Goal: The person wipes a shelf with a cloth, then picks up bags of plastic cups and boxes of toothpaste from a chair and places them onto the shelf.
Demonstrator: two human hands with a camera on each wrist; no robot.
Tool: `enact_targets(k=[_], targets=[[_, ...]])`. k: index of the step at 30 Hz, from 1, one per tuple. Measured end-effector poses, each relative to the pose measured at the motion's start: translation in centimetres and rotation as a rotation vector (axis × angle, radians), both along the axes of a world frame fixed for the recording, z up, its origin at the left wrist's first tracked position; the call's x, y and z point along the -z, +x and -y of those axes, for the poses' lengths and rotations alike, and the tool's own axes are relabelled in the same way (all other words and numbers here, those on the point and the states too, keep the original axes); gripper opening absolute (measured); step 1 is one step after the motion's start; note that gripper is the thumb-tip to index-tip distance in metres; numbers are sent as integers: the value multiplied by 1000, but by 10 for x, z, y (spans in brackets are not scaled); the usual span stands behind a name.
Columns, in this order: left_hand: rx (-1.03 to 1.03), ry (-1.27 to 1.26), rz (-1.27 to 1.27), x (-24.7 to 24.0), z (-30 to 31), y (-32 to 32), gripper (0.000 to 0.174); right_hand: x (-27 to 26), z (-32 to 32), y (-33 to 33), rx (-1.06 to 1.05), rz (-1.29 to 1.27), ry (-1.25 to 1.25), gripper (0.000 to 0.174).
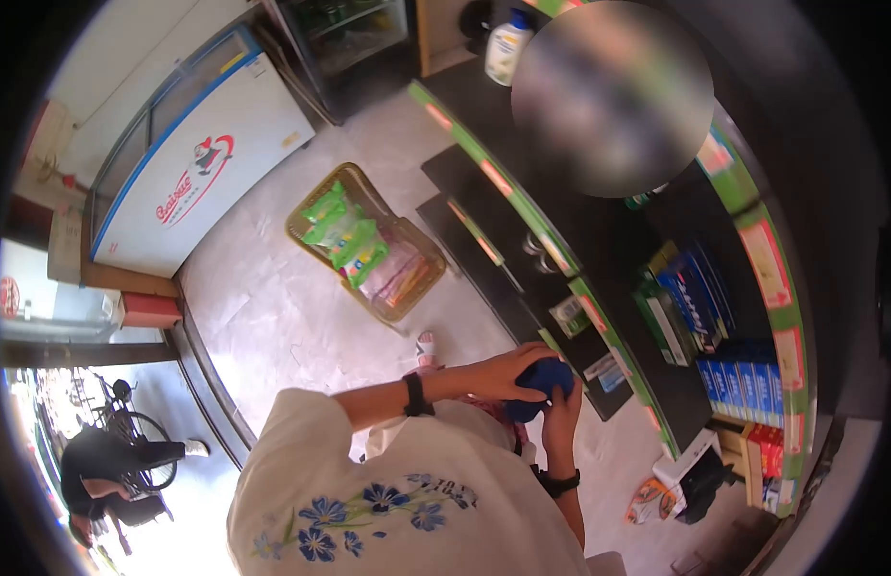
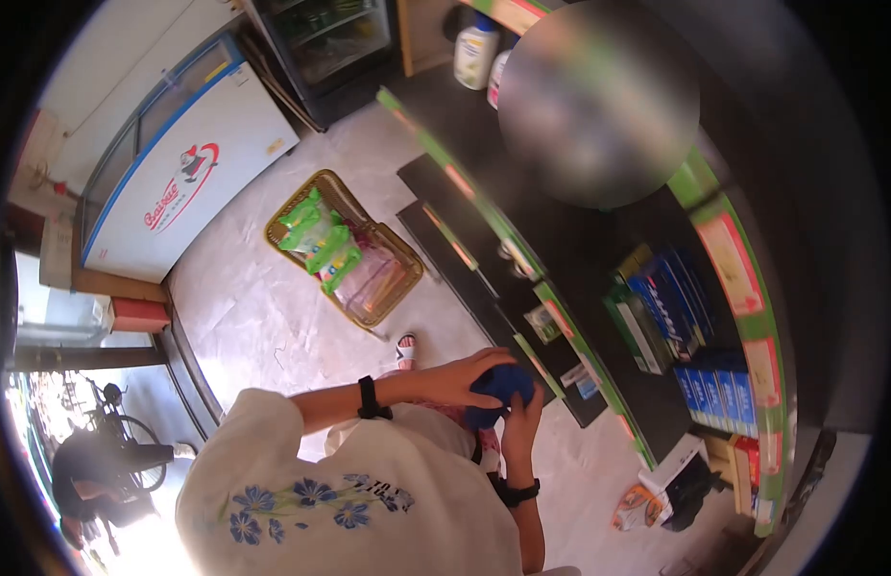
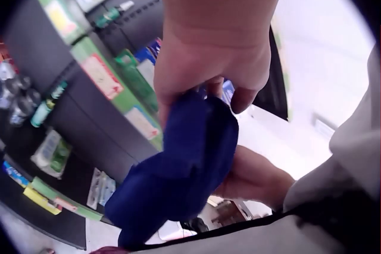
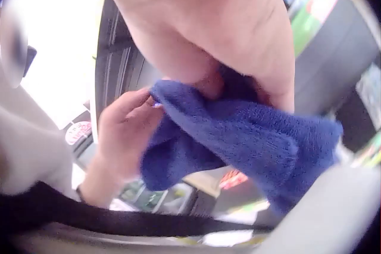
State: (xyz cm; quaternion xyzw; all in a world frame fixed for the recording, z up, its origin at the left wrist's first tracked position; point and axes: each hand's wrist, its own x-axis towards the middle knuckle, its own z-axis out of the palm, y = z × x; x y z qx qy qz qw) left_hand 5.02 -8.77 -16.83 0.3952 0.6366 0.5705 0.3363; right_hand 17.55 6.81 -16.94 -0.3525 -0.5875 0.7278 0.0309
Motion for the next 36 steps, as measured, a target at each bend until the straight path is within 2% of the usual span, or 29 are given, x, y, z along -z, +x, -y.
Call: enact_targets(k=[2,3,4,6,7,10,11,12,13,14,16,17,19,22,23,24,26,28,30,32,34,36], targets=[[-149,-60,-3,28,37,-3,70,1,32,-34,-37,-122,-127,43],[-165,-39,51,25,56,-13,75,-5,53,-53,-50,-163,-208,45],[-231,-86,158,26,74,-22,74,-9,69,-69,-63,-202,-288,47],[-364,-167,377,42,101,-32,71,1,83,-95,-447,-180,-117,62],[-478,47,328,70,111,-35,64,8,87,-104,-639,-170,-26,71],[-571,234,870,114,140,-42,57,27,94,-131,-1040,-346,826,98],[-630,137,848,146,141,-46,55,15,104,-142,-1060,-255,597,108],[-692,36,837,170,140,-43,54,29,111,-154,-1112,-355,404,100],[-751,77,837,160,137,-45,55,42,118,-159,-1157,-384,487,97],[-838,123,727,173,133,-47,59,54,127,-170,-1202,-412,566,94],[-980,96,669,180,139,-62,52,68,142,-201,-1207,-442,642,86],[-974,-58,626,186,148,-68,49,76,148,-213,-1219,-448,671,82],[-952,-363,550,194,172,-88,45,101,153,-251,-1308,-430,597,74],[-1089,-311,519,177,194,-102,40,141,164,-320,-1435,-367,542,61],[-1128,-279,653,144,205,-109,41,167,167,-346,-1462,-300,533,59],[-1191,-263,728,149,213,-107,41,189,169,-365,-1480,-220,523,58],[-1307,-225,865,168,228,-100,42,220,183,-417,-1458,-166,680,52],[-1418,-331,792,189,248,-91,34,261,198,-471,-1575,-182,721,52],[-1496,-423,779,196,268,-82,32,313,222,-521,-1712,-53,685,60],[-1566,-443,807,188,285,-85,33,361,246,-557,-1677,-24,623,62],[-1584,-550,745,186,305,-94,30,363,275,-580,-1632,24,803,72],[-1613,-632,670,191,318,-106,31,381,296,-598,-1656,-116,724,80]])
